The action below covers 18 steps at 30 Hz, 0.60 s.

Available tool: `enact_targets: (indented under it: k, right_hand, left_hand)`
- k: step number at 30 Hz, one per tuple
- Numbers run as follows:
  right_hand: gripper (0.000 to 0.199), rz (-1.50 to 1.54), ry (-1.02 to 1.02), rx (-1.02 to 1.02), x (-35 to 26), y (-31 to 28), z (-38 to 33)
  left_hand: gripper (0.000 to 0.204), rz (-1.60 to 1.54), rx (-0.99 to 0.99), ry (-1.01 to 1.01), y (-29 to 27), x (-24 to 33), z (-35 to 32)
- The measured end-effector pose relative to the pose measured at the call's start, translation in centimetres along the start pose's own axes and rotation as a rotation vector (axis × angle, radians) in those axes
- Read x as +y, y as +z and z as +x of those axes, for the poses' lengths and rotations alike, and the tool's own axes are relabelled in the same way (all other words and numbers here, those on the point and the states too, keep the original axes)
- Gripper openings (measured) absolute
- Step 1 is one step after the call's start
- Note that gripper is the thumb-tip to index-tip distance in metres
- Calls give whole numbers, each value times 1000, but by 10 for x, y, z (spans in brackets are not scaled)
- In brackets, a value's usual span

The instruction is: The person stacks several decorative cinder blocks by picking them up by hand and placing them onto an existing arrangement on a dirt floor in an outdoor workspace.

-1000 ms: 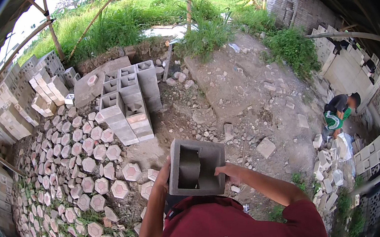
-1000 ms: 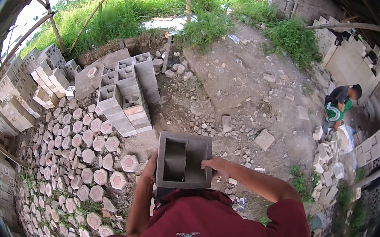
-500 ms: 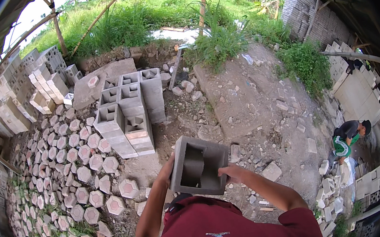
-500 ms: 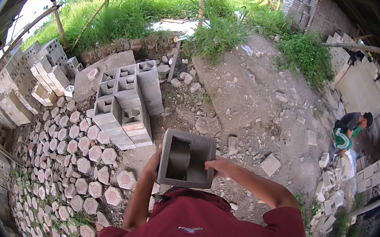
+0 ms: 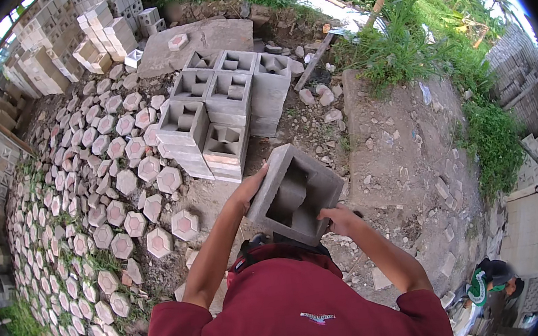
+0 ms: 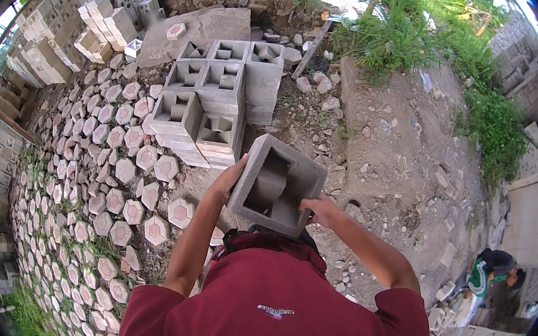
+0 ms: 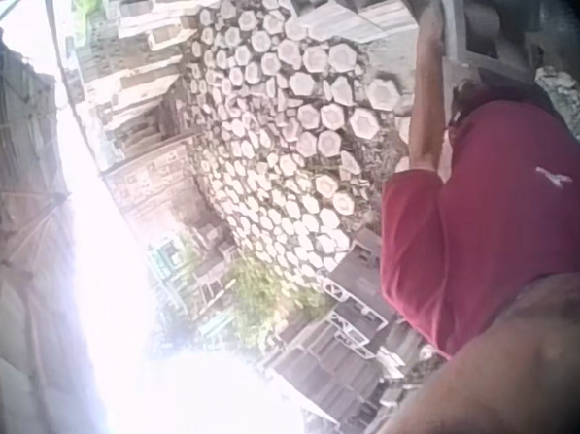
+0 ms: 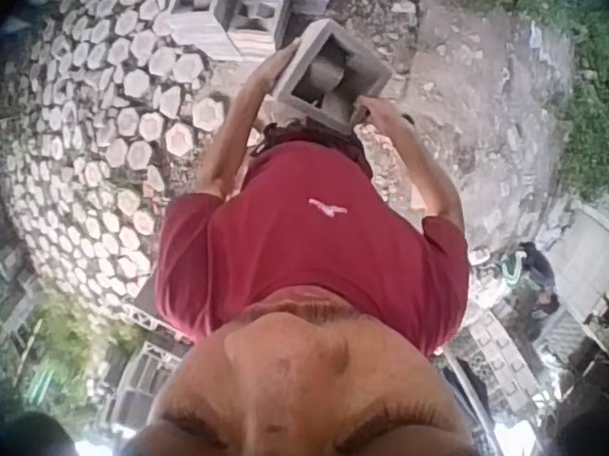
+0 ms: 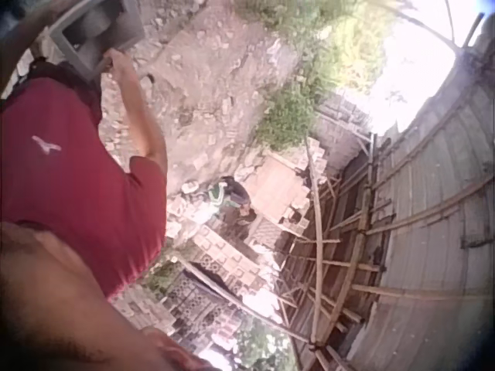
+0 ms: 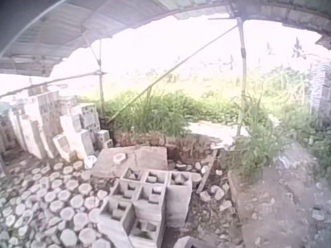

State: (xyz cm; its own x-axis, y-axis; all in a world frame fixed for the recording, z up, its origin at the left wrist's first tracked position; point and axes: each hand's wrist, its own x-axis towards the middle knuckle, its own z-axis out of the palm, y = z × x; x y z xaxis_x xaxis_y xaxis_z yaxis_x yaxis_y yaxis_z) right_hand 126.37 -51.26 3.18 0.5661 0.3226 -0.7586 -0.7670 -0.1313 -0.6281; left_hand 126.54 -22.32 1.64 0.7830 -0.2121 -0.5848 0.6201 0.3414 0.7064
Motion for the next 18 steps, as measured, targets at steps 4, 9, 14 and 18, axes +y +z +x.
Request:
enact_targets:
  k: [4, 9, 14, 18]
  right_hand:
    - [35, -6, 29, -94, -51, 12, 71]
    - [35, -59, 121, -138, -125, 14, 164]
    - [30, -228, 145, -183, -172, 37, 238]
    - [30, -156, 238, -223, -187, 41, 292]
  left_hand:
    - [61, 27, 182, 93, -31, 32, 31]
    - [63, -68, 286, 79, -58, 75, 81]
    - [63, -14, 450, 93, -114, 93, 125]
    - [65, -33, 593, 124, -150, 73, 157]
